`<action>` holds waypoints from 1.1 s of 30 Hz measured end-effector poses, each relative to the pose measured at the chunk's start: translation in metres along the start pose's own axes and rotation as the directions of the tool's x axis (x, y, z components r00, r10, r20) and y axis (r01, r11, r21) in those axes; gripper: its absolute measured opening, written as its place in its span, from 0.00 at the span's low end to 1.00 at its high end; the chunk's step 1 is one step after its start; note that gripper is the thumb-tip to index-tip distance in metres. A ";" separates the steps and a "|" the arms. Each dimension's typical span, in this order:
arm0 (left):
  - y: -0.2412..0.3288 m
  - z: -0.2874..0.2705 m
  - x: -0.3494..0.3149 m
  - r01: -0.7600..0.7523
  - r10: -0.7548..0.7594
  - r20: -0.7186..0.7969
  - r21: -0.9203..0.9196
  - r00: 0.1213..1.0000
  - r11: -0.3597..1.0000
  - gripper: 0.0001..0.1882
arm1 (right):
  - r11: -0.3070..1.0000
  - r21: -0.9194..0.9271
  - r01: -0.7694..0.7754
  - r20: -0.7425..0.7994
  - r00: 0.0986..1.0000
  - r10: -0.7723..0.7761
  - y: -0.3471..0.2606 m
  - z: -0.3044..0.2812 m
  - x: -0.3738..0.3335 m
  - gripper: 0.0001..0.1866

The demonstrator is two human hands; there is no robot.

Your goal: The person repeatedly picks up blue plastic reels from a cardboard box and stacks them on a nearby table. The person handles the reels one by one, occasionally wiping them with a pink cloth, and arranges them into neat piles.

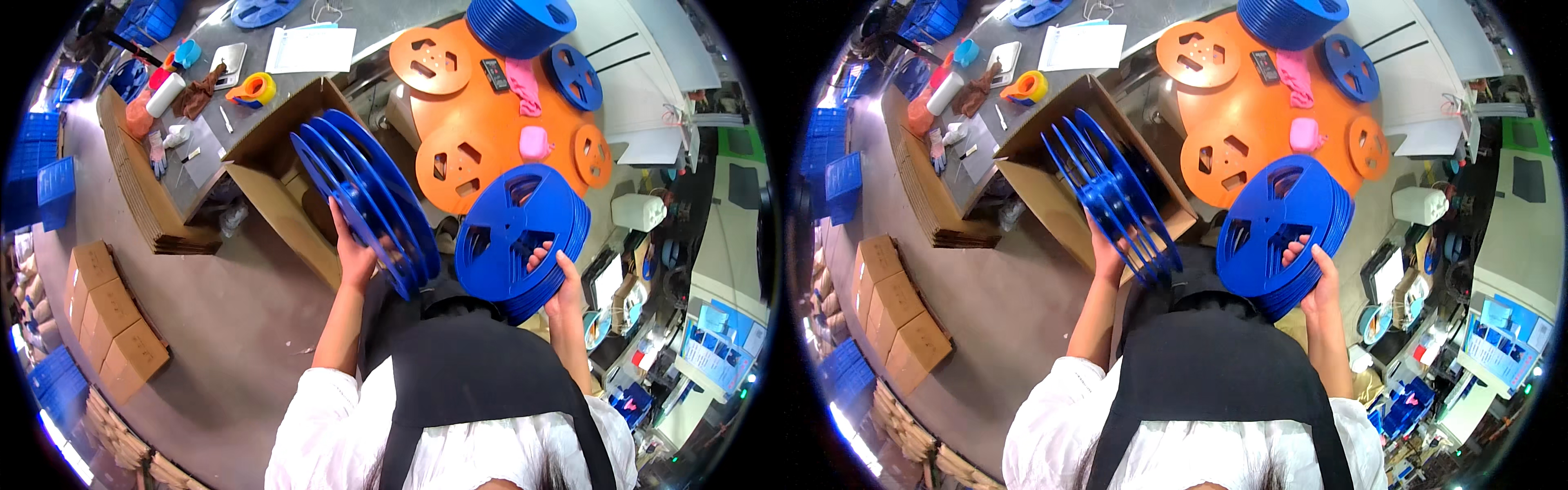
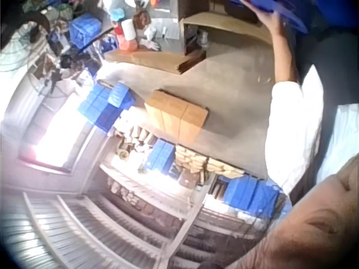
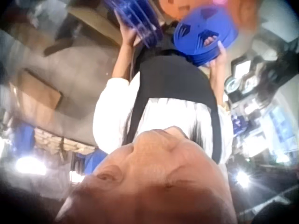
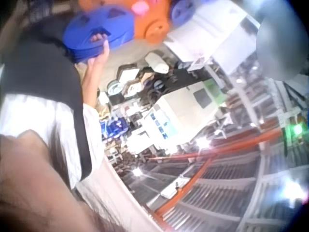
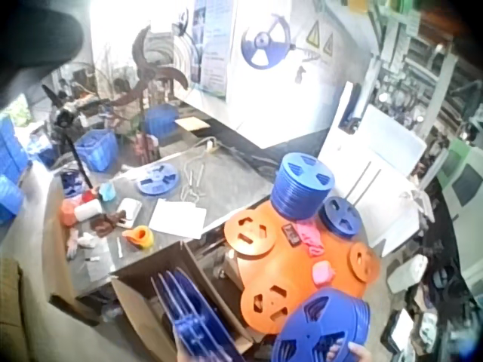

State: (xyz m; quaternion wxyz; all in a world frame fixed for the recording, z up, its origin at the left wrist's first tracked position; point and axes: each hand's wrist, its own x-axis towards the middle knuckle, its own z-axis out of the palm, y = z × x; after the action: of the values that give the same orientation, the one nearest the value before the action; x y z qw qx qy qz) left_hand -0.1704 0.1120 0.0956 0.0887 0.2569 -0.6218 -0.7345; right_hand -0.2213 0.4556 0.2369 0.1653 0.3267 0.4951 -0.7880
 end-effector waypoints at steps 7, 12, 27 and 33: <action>-0.025 -0.013 -0.005 -0.489 0.494 0.099 0.403 0.864 0.774 0.60 | 0.999 -0.038 -0.008 0.020 1.000 0.009 -0.005 0.008 0.005 0.19; -0.024 -0.015 -0.008 -0.516 0.555 0.055 0.453 0.830 0.727 0.61 | 0.998 -0.058 -0.020 0.047 0.999 0.023 -0.005 0.008 0.009 0.20; -0.127 -0.105 0.012 0.366 -0.497 -0.152 -0.503 0.855 0.783 0.27 | 0.994 -0.107 0.020 0.094 0.995 -0.010 -0.004 0.010 0.000 0.16; -0.155 -0.126 0.037 0.617 -0.712 0.189 -0.675 0.676 0.406 0.46 | 1.000 0.003 0.030 0.246 0.969 -0.030 -0.018 0.012 -0.002 0.16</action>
State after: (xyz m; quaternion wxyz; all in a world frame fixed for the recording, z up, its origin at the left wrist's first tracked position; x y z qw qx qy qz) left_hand -0.1111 0.0187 -0.0746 -0.0819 0.4761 -0.1382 -0.8646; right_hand -0.2343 0.4528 0.2541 0.2137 0.2189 0.4757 -0.8247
